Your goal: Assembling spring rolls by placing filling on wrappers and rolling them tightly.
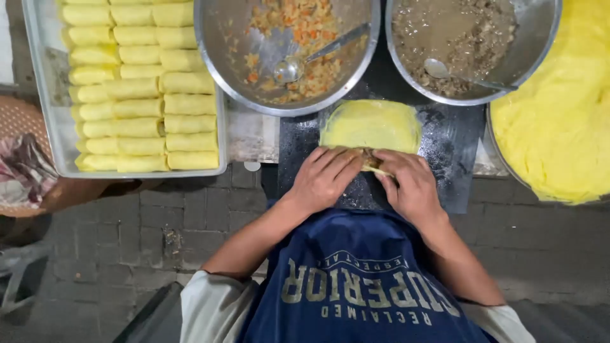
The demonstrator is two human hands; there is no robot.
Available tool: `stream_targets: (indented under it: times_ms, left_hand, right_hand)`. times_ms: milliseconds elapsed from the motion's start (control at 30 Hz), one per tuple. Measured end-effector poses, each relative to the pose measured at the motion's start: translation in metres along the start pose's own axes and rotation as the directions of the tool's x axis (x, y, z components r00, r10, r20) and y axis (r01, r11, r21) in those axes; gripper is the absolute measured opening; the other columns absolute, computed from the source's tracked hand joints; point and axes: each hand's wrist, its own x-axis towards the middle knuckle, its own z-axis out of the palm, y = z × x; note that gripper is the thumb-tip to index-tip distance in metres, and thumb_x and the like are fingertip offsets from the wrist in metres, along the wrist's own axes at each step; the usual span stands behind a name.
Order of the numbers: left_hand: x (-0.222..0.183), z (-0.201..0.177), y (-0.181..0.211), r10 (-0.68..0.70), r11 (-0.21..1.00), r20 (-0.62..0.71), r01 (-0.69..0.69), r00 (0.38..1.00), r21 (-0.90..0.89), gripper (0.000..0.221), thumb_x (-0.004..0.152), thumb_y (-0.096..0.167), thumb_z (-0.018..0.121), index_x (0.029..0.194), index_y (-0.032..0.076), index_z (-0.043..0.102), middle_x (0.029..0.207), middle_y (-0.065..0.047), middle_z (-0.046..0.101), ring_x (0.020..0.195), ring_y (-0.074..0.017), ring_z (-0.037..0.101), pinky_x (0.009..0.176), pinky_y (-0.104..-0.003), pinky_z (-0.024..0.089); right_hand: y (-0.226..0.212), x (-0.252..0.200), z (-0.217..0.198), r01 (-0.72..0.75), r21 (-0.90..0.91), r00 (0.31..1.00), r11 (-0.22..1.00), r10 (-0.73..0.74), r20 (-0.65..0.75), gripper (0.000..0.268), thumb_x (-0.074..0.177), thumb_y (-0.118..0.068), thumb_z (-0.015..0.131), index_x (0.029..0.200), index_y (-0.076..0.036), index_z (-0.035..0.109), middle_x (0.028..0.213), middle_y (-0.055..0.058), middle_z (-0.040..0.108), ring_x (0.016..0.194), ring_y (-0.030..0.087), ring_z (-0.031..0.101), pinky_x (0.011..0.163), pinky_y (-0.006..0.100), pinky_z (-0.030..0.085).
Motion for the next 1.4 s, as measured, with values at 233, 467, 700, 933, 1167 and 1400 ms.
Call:
stream_targets:
  times_ms: [233,467,700,933,1167,1400]
  left_hand:
    - [0.0,0.024,-0.022,-0.143,0.973,0.084,0.156,0.986,-0.171,0.014,0.101,0.016,0.056,0.102,0.01,0.068,0.085,-0.005,0.067,0.081,-0.0264,0.069,0.065,-0.035,0.05]
    - [0.026,0.011,-0.039,-0.279,0.849,0.416,0.425,0.865,-0.313,0.012,0.093,0.014,0.066,0.095,0.004,0.073,0.082,-0.015,0.071,0.081,-0.0322,0.069,0.074,-0.039,0.053]
    - [0.033,0.01,-0.041,-0.353,0.796,0.481,0.528,0.802,-0.295,0.006,0.088,0.012,0.069,0.09,0.01,0.074,0.08,-0.013,0.071,0.082,-0.0339,0.069,0.079,-0.043,0.055]
    - [0.031,0.014,-0.044,-0.372,0.778,0.518,0.563,0.77,-0.278,0.007,0.089,0.016,0.07,0.091,0.012,0.075,0.08,-0.01,0.072,0.081,-0.032,0.07,0.08,-0.041,0.055]
    - [0.025,0.016,-0.043,-0.372,0.796,0.47,0.536,0.8,-0.281,0.008,0.088,0.016,0.071,0.094,0.011,0.075,0.08,-0.009,0.071,0.081,-0.0307,0.069,0.077,-0.039,0.055]
    - [0.02,0.019,-0.044,-0.376,0.807,0.429,0.518,0.821,-0.284,0.008,0.088,0.017,0.072,0.094,0.013,0.075,0.08,-0.005,0.071,0.082,-0.0261,0.069,0.077,-0.036,0.054]
  right_hand:
    - [0.026,-0.004,0.008,-0.14,-0.076,0.99,0.987,0.141,0.005,0.019,0.096,-0.028,0.068,0.102,-0.01,0.069,0.092,0.003,0.071,0.085,0.029,0.067,0.08,0.042,0.052]
    - [0.026,0.028,-0.026,-0.564,0.121,0.806,0.817,0.513,0.295,0.03,0.083,-0.01,0.078,0.109,-0.002,0.065,0.089,0.015,0.072,0.08,0.035,0.066,0.075,0.047,0.051]
    - [0.003,0.014,-0.01,0.111,-0.056,0.994,0.992,-0.111,-0.004,0.018,0.081,-0.013,0.081,0.096,-0.006,0.074,0.098,0.013,0.067,0.087,0.032,0.067,0.078,0.043,0.057]
    - [-0.005,0.021,0.005,0.038,-0.036,0.994,0.999,-0.041,-0.1,0.018,0.088,-0.008,0.073,0.105,0.0,0.072,0.109,0.013,0.07,0.092,0.031,0.069,0.077,0.041,0.059]
    - [0.009,0.022,-0.008,-0.199,0.209,0.98,0.957,0.192,0.056,0.025,0.09,-0.01,0.072,0.113,0.0,0.071,0.113,0.016,0.07,0.103,0.036,0.067,0.086,0.046,0.055]
    - [-0.004,0.024,-0.001,-0.031,-0.064,0.996,0.997,0.036,0.082,0.038,0.091,-0.013,0.07,0.126,0.0,0.064,0.116,0.019,0.068,0.108,0.038,0.065,0.091,0.047,0.053]
